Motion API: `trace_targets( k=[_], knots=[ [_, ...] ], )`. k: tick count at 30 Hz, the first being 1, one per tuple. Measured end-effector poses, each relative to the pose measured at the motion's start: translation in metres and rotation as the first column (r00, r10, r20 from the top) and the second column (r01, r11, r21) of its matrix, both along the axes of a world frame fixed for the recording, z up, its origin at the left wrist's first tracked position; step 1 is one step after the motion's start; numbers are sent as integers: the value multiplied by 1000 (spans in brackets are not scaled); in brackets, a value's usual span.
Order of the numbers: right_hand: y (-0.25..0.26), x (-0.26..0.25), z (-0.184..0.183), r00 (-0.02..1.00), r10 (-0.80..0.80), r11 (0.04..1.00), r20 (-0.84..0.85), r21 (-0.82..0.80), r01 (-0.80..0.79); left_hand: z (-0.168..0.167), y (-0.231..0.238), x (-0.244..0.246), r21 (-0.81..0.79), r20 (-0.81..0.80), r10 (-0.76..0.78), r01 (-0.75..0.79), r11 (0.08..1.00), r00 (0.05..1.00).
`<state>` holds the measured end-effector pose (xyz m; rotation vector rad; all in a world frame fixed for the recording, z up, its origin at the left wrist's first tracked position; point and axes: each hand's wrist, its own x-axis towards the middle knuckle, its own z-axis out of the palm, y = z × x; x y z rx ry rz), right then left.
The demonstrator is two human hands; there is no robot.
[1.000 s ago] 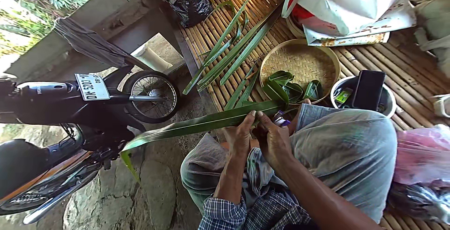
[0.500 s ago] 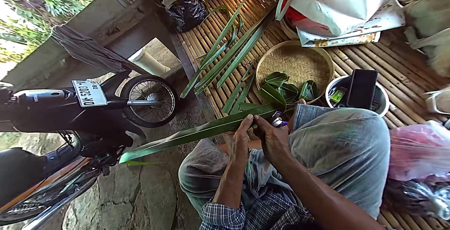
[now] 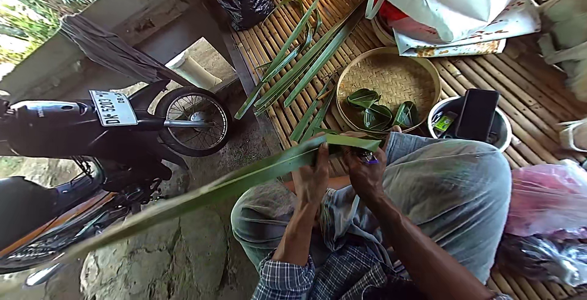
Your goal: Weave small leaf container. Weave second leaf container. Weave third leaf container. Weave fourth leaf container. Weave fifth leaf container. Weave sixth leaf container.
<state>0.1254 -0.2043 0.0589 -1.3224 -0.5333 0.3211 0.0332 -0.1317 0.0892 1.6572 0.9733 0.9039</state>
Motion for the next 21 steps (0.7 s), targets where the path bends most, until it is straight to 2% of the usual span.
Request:
trace_targets(
  k=[2,4,6,11,16,21],
  knots=[
    [-4,7,0,995,101,994,-8,32,-101,9,11,-6,-122,60,-89,95,988,994],
    [-10,16,2,977,212,977,-25,-2,-212,15,23,-13,-210,110,-189,209,955,976],
    [-13,24,6,956,289,952,-55,-84,-293,20,35,-20,-246,78,-286,296,923,955],
    [-12,29,19,919,363,872,-153,-292,-393,33,52,-28,-380,-31,-463,418,825,886],
    [-9,26,19,893,345,851,-289,-306,-428,32,54,-32,-440,16,-511,464,768,860],
    [-8,25,16,870,364,835,-332,-297,-462,30,54,-33,-484,78,-510,480,732,857]
  ],
)
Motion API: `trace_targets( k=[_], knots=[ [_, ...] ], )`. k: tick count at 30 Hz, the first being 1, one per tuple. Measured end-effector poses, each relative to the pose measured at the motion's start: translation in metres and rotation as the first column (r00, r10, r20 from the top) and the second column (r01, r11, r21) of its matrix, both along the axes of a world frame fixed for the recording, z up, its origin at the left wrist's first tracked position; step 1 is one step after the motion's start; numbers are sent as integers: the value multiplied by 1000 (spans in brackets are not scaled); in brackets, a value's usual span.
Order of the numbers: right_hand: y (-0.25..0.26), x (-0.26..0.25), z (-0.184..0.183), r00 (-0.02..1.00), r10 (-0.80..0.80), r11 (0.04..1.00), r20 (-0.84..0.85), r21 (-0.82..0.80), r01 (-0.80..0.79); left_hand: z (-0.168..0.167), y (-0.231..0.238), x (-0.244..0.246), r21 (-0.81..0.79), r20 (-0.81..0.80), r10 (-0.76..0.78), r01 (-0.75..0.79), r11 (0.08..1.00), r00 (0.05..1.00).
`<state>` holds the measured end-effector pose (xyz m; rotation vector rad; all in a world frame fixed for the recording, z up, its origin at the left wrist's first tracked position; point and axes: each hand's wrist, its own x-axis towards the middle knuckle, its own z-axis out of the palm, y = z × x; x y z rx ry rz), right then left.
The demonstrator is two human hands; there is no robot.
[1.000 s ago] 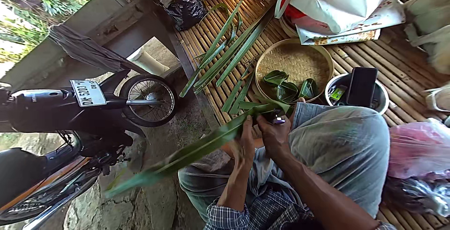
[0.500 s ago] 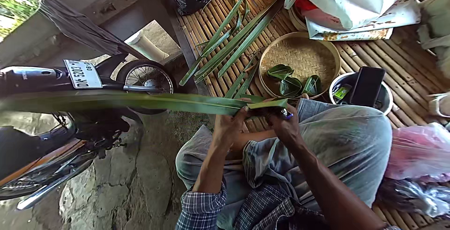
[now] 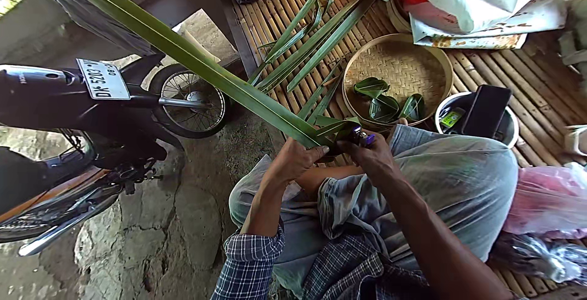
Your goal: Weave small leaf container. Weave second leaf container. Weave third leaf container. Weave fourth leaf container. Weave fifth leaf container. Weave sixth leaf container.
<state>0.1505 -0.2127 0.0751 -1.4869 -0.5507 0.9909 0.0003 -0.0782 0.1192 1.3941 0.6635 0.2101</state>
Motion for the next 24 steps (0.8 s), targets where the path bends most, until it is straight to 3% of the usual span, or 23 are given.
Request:
trace_targets(
  k=[7,13,24],
  knots=[
    [3,-5,2,999,-36,995,32,-97,39,-4,-1,-1,125,-4,-43,44,991,999],
    [2,-3,2,991,0,993,132,-120,16,-13,1,-3,328,-5,-27,27,944,1000],
    [-1,-2,9,974,36,980,225,-198,10,-11,2,-4,388,9,-62,54,920,998]
  ],
)
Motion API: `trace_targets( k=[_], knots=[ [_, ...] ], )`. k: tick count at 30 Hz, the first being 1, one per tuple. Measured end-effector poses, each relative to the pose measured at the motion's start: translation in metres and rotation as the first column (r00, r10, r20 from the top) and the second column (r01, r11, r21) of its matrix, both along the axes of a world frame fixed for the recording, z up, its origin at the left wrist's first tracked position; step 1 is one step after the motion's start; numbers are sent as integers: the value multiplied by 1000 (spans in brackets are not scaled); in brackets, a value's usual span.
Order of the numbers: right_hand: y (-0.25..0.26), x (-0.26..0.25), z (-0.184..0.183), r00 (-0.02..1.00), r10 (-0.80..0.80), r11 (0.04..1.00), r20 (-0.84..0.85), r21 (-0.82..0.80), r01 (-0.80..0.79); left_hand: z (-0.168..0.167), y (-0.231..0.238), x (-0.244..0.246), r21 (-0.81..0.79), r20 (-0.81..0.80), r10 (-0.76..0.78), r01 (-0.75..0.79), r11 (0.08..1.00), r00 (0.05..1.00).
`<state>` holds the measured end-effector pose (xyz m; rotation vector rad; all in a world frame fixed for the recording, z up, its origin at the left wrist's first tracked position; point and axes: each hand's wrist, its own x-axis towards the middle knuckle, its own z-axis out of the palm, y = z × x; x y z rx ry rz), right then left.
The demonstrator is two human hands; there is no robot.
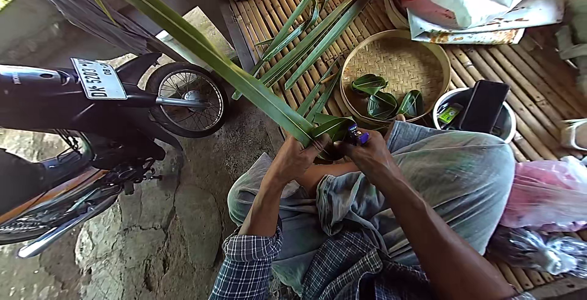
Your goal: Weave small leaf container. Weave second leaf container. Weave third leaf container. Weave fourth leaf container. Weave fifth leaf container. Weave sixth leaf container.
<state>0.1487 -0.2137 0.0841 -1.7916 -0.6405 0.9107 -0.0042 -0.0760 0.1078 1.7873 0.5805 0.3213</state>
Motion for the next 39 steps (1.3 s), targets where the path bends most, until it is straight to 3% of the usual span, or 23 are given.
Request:
trace_targets(
  k=[3,7,12,17,32,39],
  knots=[
    [-3,2,2,996,54,995,-70,87,-48,-4,2,-6,-102,64,21,-14,995,998],
    [-7,1,-1,946,124,961,-299,276,-39,-3,3,-11,-217,103,103,-79,973,989],
    [-10,1,1,863,137,955,-487,295,15,-1,5,-12,-64,168,69,-59,996,983],
    [-11,6,10,875,145,982,-462,177,-70,1,5,-12,25,153,40,-45,999,987],
    [-10,1,13,920,85,973,-384,231,6,7,4,-7,85,99,-3,-5,996,995],
    [-7,-12,9,963,-78,956,-256,254,145,0,3,-4,70,108,80,-88,994,991]
  ],
)
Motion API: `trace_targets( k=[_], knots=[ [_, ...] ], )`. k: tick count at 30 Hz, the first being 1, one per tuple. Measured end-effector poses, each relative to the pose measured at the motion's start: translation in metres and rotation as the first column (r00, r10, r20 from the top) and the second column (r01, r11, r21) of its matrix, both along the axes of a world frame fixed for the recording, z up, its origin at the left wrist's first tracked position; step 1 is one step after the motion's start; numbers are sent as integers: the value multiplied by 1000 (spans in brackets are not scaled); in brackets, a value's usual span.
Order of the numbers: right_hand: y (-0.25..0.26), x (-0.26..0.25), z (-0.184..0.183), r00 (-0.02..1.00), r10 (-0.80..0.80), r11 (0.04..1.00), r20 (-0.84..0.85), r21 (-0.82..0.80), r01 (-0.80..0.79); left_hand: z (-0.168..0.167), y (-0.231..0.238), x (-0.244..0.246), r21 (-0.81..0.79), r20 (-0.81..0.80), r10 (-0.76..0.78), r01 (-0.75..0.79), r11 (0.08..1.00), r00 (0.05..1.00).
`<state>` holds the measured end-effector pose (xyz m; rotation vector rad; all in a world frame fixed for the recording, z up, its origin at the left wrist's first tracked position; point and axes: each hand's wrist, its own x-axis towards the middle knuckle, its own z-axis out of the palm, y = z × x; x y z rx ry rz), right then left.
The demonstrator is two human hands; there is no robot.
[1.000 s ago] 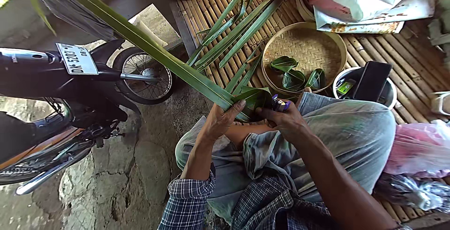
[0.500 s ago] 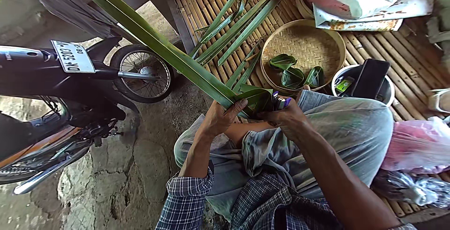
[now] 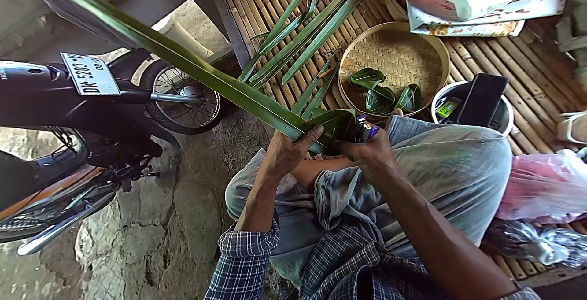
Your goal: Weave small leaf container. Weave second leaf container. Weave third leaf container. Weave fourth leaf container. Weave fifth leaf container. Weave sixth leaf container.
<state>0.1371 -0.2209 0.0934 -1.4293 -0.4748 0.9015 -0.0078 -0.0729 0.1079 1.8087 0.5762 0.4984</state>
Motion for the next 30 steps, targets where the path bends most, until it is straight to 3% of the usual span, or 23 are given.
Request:
trace_targets(
  k=[7,10,15,22,27,30],
  knots=[
    [-23,21,10,959,281,957,29,-84,-278,2,11,-10,224,-11,54,-50,973,998],
    [-31,26,15,935,340,929,104,-193,-317,-3,12,-10,348,27,67,-73,935,997],
    [-24,15,16,896,333,914,293,-333,-231,2,1,-1,411,79,-5,-28,911,997],
    [-16,12,23,861,350,919,370,-315,-238,13,-1,-1,416,90,-177,124,901,980],
    [-17,15,20,843,347,927,412,-288,-241,14,0,1,394,99,-203,149,907,974],
    [-18,11,19,827,274,951,490,-266,-157,15,-2,3,376,109,-199,145,915,974]
  ],
)
